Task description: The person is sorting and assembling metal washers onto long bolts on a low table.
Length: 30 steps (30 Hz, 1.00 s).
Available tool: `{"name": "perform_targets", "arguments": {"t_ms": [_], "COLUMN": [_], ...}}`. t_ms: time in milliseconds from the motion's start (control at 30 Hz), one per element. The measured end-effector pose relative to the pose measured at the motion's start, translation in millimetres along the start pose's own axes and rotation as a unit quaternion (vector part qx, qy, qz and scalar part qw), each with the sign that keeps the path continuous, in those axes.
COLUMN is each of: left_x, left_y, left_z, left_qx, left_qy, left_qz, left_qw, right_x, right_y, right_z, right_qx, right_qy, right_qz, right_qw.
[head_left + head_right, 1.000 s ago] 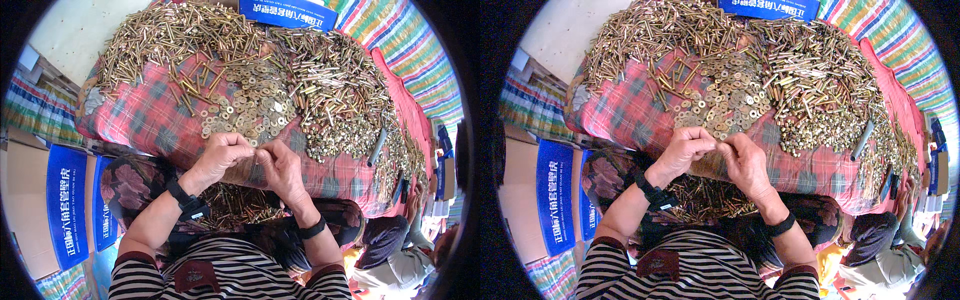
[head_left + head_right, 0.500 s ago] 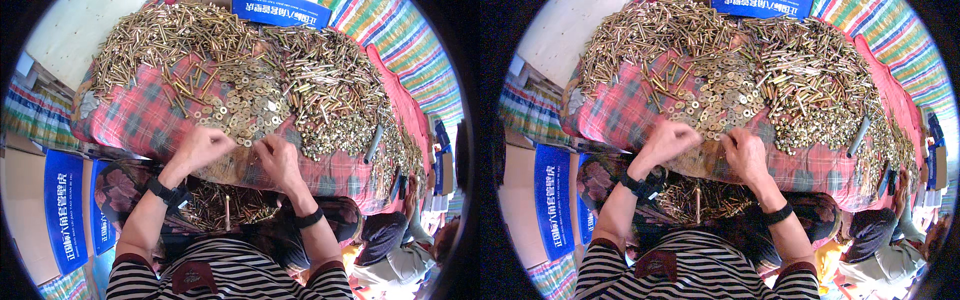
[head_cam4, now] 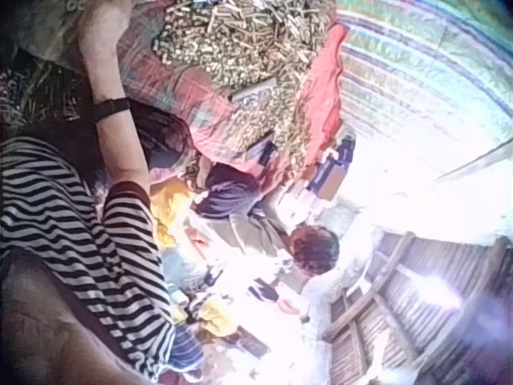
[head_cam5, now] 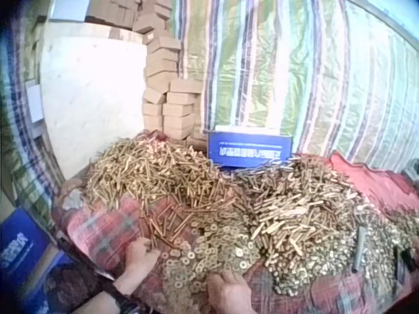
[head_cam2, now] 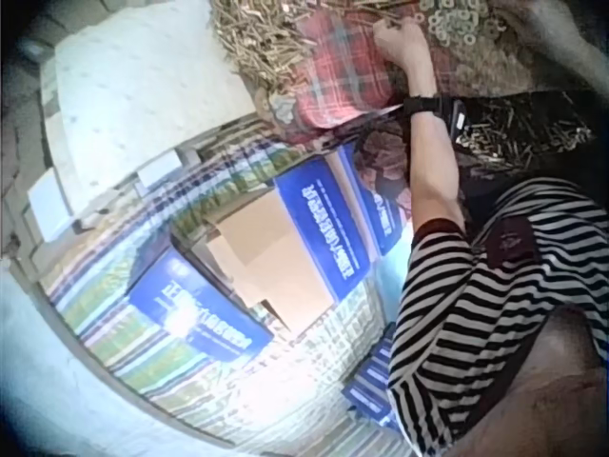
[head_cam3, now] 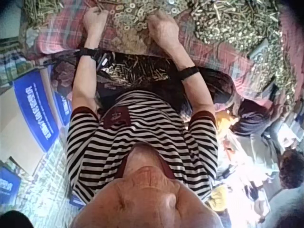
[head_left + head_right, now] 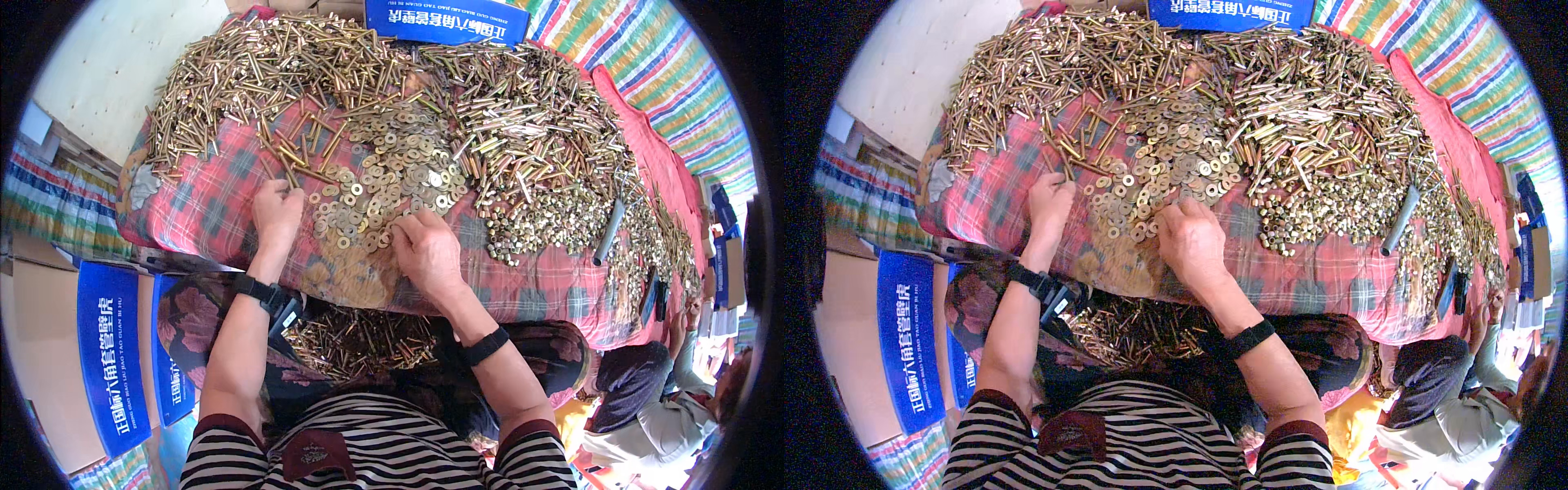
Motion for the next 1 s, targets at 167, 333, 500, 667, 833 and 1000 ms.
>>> {"name": "perform_targets", "arguments": {"t_ms": [167, 333, 500, 667, 833, 1000], "left_x": [50, 104, 129, 136, 131, 121], "left_y": [17, 32, 40, 42, 45, 37], "left_z": [19, 58, 72, 76, 70, 73], "left_qx": [0.398, 0.473, 0.395, 0.331, 0.347, 0.332], "left_qy": [-0.332, -0.36, -0.231, -0.216, -0.267, -0.286], "left_qz": [-0.207, -0.383, -0.433, -0.464, -0.487, -0.48], "left_qw": [0.83, 0.707, 0.776, 0.793, 0.756, 0.76], "right_x": [12, 22, 22, 33, 22, 11], "right_y": [-19, -14, -15, -21, -40, -51], "right_z": [31, 30, 10, 14, -20, 45], "right_qx": [-0.181, -0.38, -0.494, -0.387, -0.157, 0.117], "right_qy": [0.186, 0.315, 0.356, 0.289, 0.008, 0.138], "right_qz": [0.075, 0.111, 0.095, 0.141, 0.083, 0.104], "right_qw": [0.963, 0.862, 0.788, 0.864, 0.984, 0.978]}}
Point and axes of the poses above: each hand's wrist, its own x-axis away from the middle knuckle, its own y-axis out of the palm, z = x × y, the point moved 5 cm from there along -x, towards the middle knuckle, and after that the axes turned 8 degrees about -y, right-handed, at the moved point
